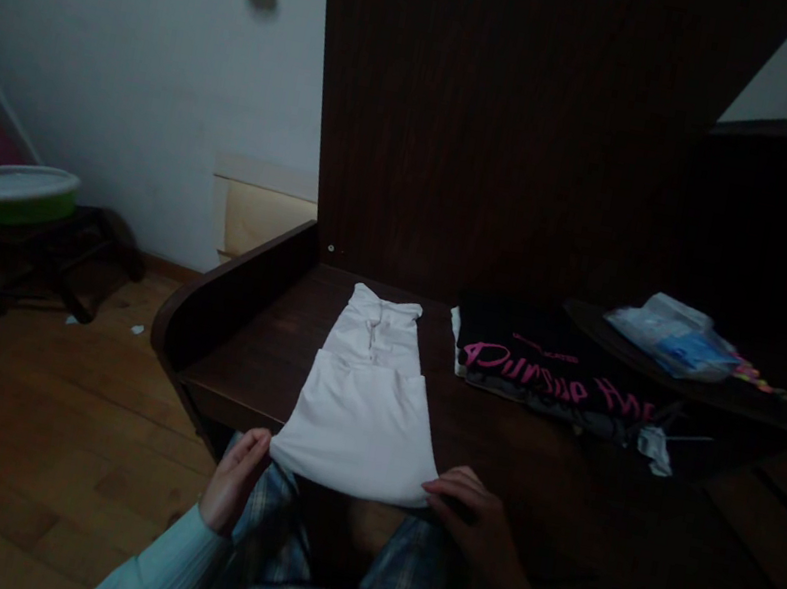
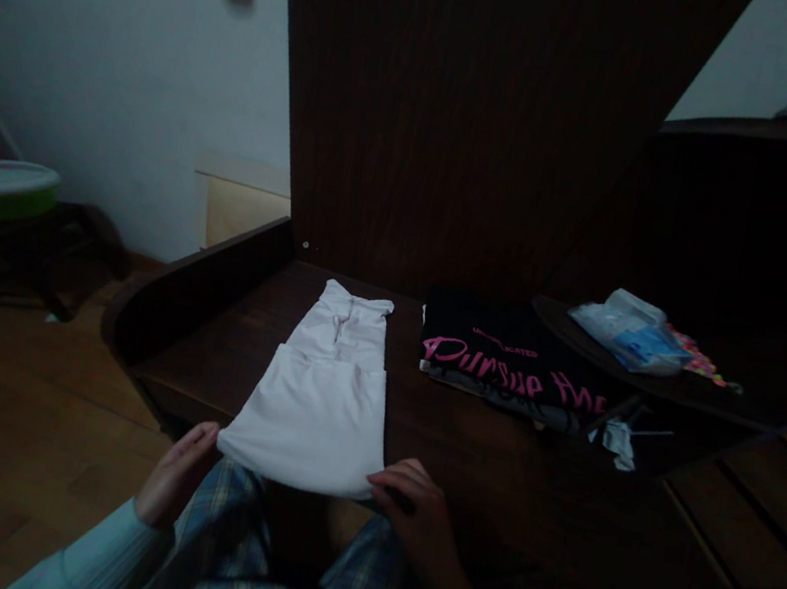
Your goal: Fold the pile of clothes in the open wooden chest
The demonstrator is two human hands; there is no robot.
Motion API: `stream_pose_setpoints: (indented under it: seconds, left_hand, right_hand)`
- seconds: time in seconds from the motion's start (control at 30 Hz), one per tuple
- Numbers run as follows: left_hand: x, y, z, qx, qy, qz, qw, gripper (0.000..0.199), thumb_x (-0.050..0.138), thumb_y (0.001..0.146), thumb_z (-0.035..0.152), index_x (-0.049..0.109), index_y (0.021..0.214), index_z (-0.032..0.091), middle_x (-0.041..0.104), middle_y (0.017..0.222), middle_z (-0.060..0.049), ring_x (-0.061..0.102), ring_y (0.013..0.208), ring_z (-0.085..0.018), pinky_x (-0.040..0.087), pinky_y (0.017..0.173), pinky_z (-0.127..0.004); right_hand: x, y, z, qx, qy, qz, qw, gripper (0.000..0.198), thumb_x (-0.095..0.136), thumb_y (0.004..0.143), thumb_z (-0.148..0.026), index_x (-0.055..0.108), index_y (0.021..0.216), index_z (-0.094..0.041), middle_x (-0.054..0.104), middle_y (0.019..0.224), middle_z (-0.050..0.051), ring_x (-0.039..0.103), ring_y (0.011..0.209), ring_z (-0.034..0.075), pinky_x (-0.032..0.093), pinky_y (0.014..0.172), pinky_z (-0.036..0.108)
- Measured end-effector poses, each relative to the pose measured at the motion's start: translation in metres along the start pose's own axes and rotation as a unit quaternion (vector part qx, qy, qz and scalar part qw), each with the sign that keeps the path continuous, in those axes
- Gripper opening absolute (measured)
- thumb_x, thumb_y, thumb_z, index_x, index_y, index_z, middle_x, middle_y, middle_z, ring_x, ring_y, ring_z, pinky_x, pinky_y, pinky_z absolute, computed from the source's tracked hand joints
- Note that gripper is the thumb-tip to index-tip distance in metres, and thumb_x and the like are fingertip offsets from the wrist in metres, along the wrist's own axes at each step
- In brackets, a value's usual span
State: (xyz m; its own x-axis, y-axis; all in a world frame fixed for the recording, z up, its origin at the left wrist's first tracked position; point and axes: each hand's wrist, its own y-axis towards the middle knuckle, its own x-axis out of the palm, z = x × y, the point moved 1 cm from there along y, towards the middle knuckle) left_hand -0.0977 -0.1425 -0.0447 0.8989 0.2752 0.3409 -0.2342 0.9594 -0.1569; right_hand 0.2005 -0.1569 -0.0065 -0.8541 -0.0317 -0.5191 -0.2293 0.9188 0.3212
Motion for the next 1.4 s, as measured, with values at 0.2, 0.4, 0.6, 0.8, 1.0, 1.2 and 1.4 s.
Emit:
stream_pose_setpoints:
  seconds: [0.2,0.4,0.6,0.8,1.0,1.2,1.4]
  left_hand:
    - [-0.001,-0.005,0.008,0.061,0.152,-0.061,0.985,0.049,0.067,0.058,0.041,0.052,0.100,0.020,0.060,0.075,-0.001,0.056,0.073,-0.017,0.044,0.068,-0.028]
    - [-0.004,0.001,-0.002,0.304,0.488,-0.153,0.804,0.056,0.058,0.061,0.019,0.051,0.116,0.024,0.051,0.109,-0.009,0.047,0.101,-0.026,0.038,0.086,-0.041]
    - [-0.003,0.013,-0.011,0.426,0.566,-0.086,0.701,0.049,0.047,0.063,0.015,0.058,0.110,0.021,0.054,0.095,-0.012,0.050,0.087,-0.026,0.042,0.076,-0.040]
    - [0.008,-0.015,0.029,0.459,0.486,-0.171,0.724,0.028,0.048,0.065,0.028,0.066,0.086,0.023,0.053,0.111,-0.011,0.044,0.106,-0.029,0.032,0.090,-0.045]
    - [0.029,-0.043,0.062,0.298,0.366,-0.257,0.843,0.031,0.043,0.070,0.044,0.062,0.066,0.020,0.064,0.078,-0.010,0.056,0.076,-0.023,0.042,0.075,-0.035]
    - [0.048,-0.012,0.087,0.201,0.371,-0.223,0.879,0.028,0.054,0.066,0.041,0.053,0.050,0.018,0.046,0.046,0.002,0.040,0.046,-0.010,0.034,0.049,-0.022]
    - [0.085,0.084,0.089,0.158,0.227,-0.154,0.949,0.039,0.057,0.061,0.047,0.060,0.074,0.011,0.058,0.066,-0.003,0.050,0.062,-0.014,0.037,0.057,-0.023]
  right_hand:
    - [0.002,-0.004,0.005,-0.038,-0.101,-0.035,0.994,0.032,0.061,0.070,-0.032,0.059,0.101,-0.022,0.060,0.091,0.006,0.054,0.085,0.020,0.045,0.073,0.032]
    - [0.025,-0.007,0.015,-0.056,-0.279,-0.012,0.958,0.046,0.048,0.071,-0.010,0.051,0.115,-0.023,0.057,0.090,0.007,0.050,0.083,0.022,0.043,0.073,0.036]
    - [0.024,-0.002,0.012,-0.088,-0.280,-0.002,0.956,0.042,0.044,0.069,-0.007,0.057,0.106,-0.022,0.054,0.083,0.007,0.049,0.079,0.020,0.042,0.067,0.033]
    - [-0.009,-0.007,-0.016,-0.082,-0.172,-0.032,0.981,0.018,0.051,0.070,-0.025,0.062,0.084,-0.023,0.053,0.093,0.008,0.050,0.088,0.023,0.042,0.072,0.035]
    - [-0.029,-0.014,-0.046,-0.004,-0.019,-0.059,0.998,0.024,0.042,0.077,-0.036,0.060,0.085,-0.022,0.058,0.097,0.009,0.054,0.088,0.023,0.044,0.074,0.033]
    - [-0.032,0.026,-0.040,0.091,-0.039,0.069,0.993,0.026,0.046,0.073,-0.042,0.060,0.070,-0.021,0.062,0.069,0.004,0.055,0.070,0.021,0.045,0.064,0.030]
    - [-0.025,0.134,-0.016,0.050,0.012,0.106,0.993,0.025,0.043,0.075,-0.033,0.058,0.087,-0.017,0.064,0.084,0.004,0.056,0.084,0.020,0.043,0.074,0.031]
